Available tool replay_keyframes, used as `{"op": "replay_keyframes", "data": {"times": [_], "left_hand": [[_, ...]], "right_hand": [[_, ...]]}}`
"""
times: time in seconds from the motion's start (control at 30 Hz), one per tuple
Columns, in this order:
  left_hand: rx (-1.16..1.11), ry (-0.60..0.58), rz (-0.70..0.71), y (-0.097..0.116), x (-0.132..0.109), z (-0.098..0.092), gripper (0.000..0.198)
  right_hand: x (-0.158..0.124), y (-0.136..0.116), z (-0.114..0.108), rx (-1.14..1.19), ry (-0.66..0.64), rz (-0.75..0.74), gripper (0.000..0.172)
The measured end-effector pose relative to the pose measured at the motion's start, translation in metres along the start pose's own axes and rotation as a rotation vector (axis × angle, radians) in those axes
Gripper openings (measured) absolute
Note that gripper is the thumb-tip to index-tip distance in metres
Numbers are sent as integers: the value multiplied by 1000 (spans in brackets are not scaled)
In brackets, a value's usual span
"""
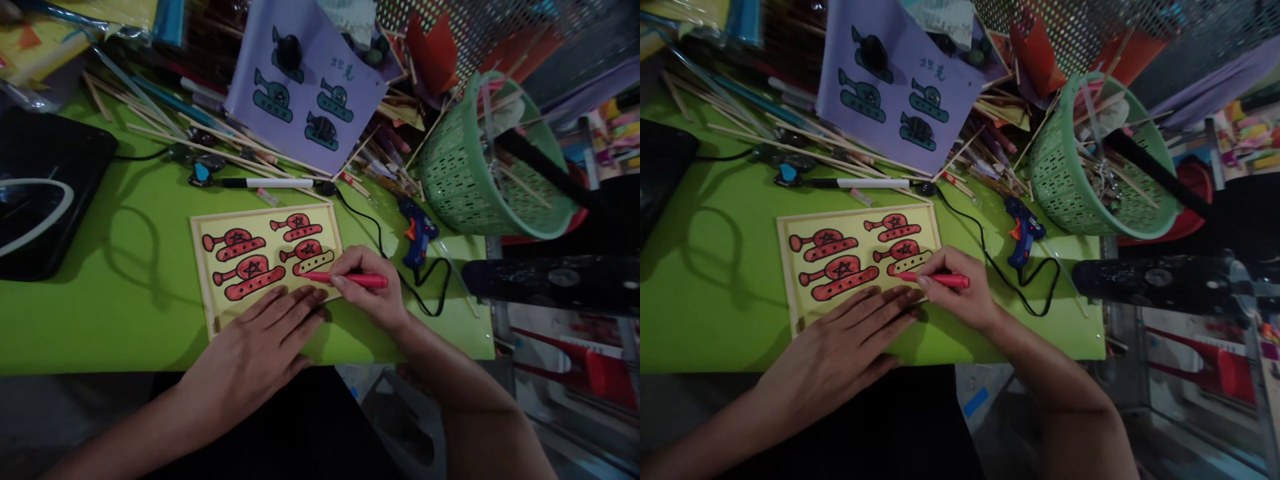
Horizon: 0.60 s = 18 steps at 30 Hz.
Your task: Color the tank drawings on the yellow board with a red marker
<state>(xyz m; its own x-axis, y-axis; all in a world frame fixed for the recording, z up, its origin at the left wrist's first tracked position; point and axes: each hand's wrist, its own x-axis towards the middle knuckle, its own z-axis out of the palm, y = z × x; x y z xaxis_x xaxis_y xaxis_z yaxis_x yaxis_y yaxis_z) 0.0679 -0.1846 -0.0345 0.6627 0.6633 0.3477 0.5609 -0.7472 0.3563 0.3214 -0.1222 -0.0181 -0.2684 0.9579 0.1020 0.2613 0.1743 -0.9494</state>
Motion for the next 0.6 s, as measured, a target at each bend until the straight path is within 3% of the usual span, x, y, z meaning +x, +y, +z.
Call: {"op": "replay_keyframes", "data": {"times": [0.27, 0.6], "left_hand": [[-10, -37, -1, -1, -2, 0, 49], [12, -25, 14, -1, 1, -2, 48]], "right_hand": [[-1, 3, 1, 30, 82, 16, 16], [0, 2, 2, -12, 73, 13, 18]]}}
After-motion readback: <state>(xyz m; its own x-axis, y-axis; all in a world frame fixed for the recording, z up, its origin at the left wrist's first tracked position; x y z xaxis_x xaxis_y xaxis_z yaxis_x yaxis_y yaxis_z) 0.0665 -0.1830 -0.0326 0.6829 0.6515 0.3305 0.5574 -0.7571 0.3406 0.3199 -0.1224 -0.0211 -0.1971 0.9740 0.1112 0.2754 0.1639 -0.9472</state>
